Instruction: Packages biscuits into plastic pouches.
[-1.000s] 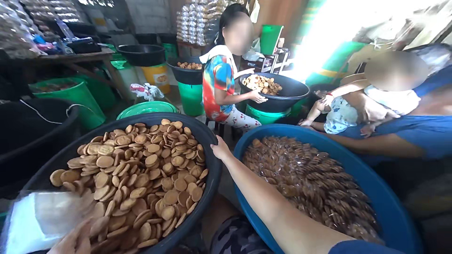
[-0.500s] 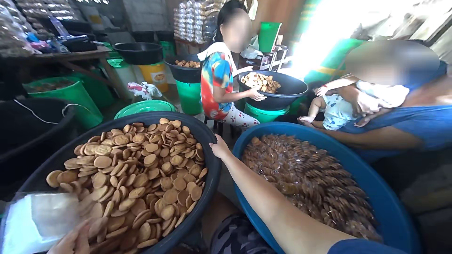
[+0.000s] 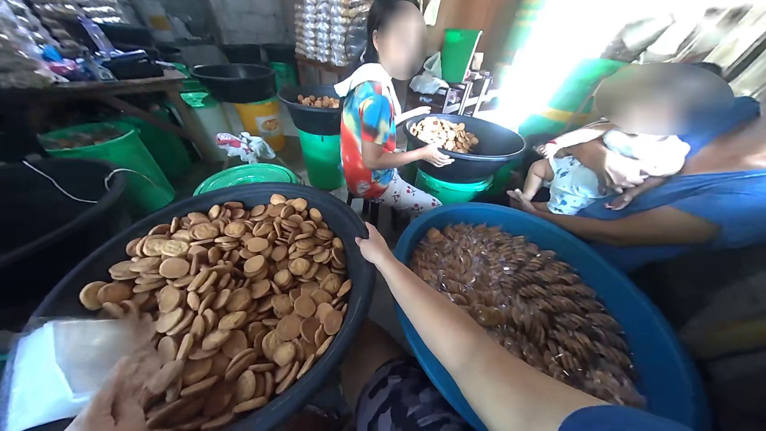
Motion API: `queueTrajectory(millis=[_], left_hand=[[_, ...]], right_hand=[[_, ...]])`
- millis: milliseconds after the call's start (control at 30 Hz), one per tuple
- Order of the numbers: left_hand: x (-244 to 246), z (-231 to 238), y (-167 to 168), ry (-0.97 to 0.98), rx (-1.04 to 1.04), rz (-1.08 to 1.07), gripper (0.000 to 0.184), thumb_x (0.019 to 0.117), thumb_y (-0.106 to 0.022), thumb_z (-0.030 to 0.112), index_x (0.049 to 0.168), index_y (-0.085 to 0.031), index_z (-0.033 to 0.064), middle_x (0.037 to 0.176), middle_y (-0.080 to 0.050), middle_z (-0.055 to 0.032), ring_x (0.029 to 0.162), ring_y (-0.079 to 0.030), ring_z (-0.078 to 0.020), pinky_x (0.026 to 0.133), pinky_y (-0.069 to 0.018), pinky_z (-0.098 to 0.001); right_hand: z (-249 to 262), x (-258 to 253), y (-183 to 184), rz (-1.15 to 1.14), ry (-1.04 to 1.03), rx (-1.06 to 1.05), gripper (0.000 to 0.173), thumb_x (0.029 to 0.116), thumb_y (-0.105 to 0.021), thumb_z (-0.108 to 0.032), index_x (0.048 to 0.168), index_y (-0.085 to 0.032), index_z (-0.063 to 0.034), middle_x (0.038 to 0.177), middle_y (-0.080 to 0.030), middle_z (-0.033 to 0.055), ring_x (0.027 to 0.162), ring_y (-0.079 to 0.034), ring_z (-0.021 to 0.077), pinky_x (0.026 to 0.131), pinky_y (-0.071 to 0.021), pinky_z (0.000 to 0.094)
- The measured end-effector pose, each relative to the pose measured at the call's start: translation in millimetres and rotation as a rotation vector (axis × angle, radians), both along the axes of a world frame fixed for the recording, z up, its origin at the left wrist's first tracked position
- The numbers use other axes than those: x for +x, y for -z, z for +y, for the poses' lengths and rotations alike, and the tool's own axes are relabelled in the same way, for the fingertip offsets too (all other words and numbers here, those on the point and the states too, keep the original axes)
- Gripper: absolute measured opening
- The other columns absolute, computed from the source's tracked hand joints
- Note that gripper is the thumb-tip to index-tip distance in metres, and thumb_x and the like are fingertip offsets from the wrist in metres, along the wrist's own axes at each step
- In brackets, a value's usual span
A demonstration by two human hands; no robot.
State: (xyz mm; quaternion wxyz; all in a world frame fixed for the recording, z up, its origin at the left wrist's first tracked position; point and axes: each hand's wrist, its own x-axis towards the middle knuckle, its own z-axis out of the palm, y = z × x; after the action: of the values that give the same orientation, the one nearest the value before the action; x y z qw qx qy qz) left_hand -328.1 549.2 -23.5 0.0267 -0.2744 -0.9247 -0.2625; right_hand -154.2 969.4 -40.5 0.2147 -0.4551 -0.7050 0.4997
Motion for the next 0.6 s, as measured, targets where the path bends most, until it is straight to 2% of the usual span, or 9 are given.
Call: queueTrajectory(millis=[67,167,200,267,300,367,400,500,600], left_hand=[[-5.4,8.2,-1.6,-0.033,0.187,0.078,0.051,0.1103,-0.038,0.021,0.155,-0.040,-0.0022,0.131,-0.064,-0.0295,0.113,-0.068,-0.0419,0.100,-0.0509,-0.0563],[-11.9,43.6,-28.7,0.002,0.508,0.213,0.042,0.1068,-0.048,0.019,0.143,-0.058,-0.0004,0.122,-0.069,-0.0268,0.102,-0.072,-0.0291,0.093,-0.0562,-0.0427],[-11.7,60.7,-42.9,0.031,0.604,0.228,0.038,0.1059,-0.051,0.017,0.136,-0.063,-0.0028,0.121,-0.069,-0.0266,0.103,-0.071,-0.0264,0.093,-0.0557,-0.0392],[-21.4,92.0,-60.1,0.097,0.737,0.180,0.039,0.1064,-0.054,0.019,0.133,-0.061,-0.0076,0.137,-0.061,-0.0269,0.125,-0.063,-0.0259,0.108,-0.0500,-0.0367],[-30.0,105.6,-61.0,0.102,0.786,0.176,0.040,0.1061,-0.054,0.020,0.132,-0.058,-0.0102,0.141,-0.059,-0.0268,0.127,-0.062,-0.0254,0.108,-0.0491,-0.0365],[-47.4,123.4,-50.2,0.091,0.892,0.181,0.038,0.1042,-0.052,0.014,0.130,-0.052,-0.0143,0.131,-0.062,-0.0276,0.118,-0.065,-0.0243,0.101,-0.0531,-0.0366],[-50.6,127.1,-44.8,0.089,0.933,0.139,0.038,0.1027,-0.051,0.009,0.132,-0.048,-0.0156,0.129,-0.062,-0.0276,0.114,-0.065,-0.0230,0.099,-0.0527,-0.0354],[-64.0,128.3,-25.2,0.090,1.013,0.015,0.046,0.1062,-0.042,0.007,0.148,-0.040,-0.0127,0.130,-0.060,-0.0256,0.104,-0.066,-0.0130,0.094,-0.0546,-0.0288],[-64.0,125.0,-17.7,0.063,1.036,0.005,0.041,0.1100,-0.044,0.016,0.140,-0.051,-0.0111,0.122,-0.065,-0.0174,0.098,-0.065,-0.0033,0.091,-0.0544,-0.0226]], right_hand=[[-0.9,-1.9,-2.0,-0.022,0.005,0.008,0.060,0.1054,-0.057,-0.016,0.159,-0.032,-0.0067,0.151,-0.051,0.0220,0.138,-0.052,0.0336,0.114,-0.0430,0.0512],[-2.0,-3.0,0.9,-0.051,0.007,0.016,0.060,0.1054,-0.056,-0.017,0.159,-0.032,-0.0079,0.150,-0.051,0.0217,0.137,-0.053,0.0346,0.113,-0.0436,0.0530],[-2.6,-2.8,0.8,-0.059,0.005,0.012,0.061,0.1057,-0.056,-0.018,0.160,-0.030,-0.0083,0.150,-0.051,0.0220,0.137,-0.053,0.0351,0.113,-0.0434,0.0534],[-3.0,-1.9,-2.4,-0.083,0.004,0.008,0.062,0.1061,-0.055,-0.019,0.161,-0.028,-0.0085,0.150,-0.052,0.0231,0.136,-0.054,0.0362,0.113,-0.0435,0.0542],[-3.0,-2.1,-5.6,-0.114,0.006,0.031,0.062,0.1062,-0.055,-0.020,0.161,-0.028,-0.0085,0.149,-0.052,0.0232,0.136,-0.054,0.0363,0.112,-0.0443,0.0542],[-11.1,-2.8,-9.7,-0.247,0.016,0.216,0.062,0.1039,-0.057,-0.021,0.160,-0.032,-0.0102,0.149,-0.052,0.0218,0.132,-0.056,0.0371,0.108,-0.0472,0.0556],[-18.2,-3.7,-11.2,-0.321,0.003,0.379,0.065,0.1015,-0.060,-0.020,0.160,-0.034,-0.0127,0.153,-0.047,0.0222,0.136,-0.052,0.0389,0.109,-0.0441,0.0585],[-34.4,-22.1,-21.5,-0.393,-0.180,0.745,0.072,0.0958,-0.068,-0.026,0.160,-0.037,-0.0210,0.165,-0.025,0.0261,0.153,-0.024,0.0459,0.121,-0.0181,0.0703],[-71.4,-65.2,-39.8,-0.327,-0.366,0.718,0.056,0.0959,-0.069,-0.030,0.149,-0.054,-0.0189,0.156,-0.043,0.0215,0.145,-0.039,0.0413,0.116,-0.0321,0.0641]])
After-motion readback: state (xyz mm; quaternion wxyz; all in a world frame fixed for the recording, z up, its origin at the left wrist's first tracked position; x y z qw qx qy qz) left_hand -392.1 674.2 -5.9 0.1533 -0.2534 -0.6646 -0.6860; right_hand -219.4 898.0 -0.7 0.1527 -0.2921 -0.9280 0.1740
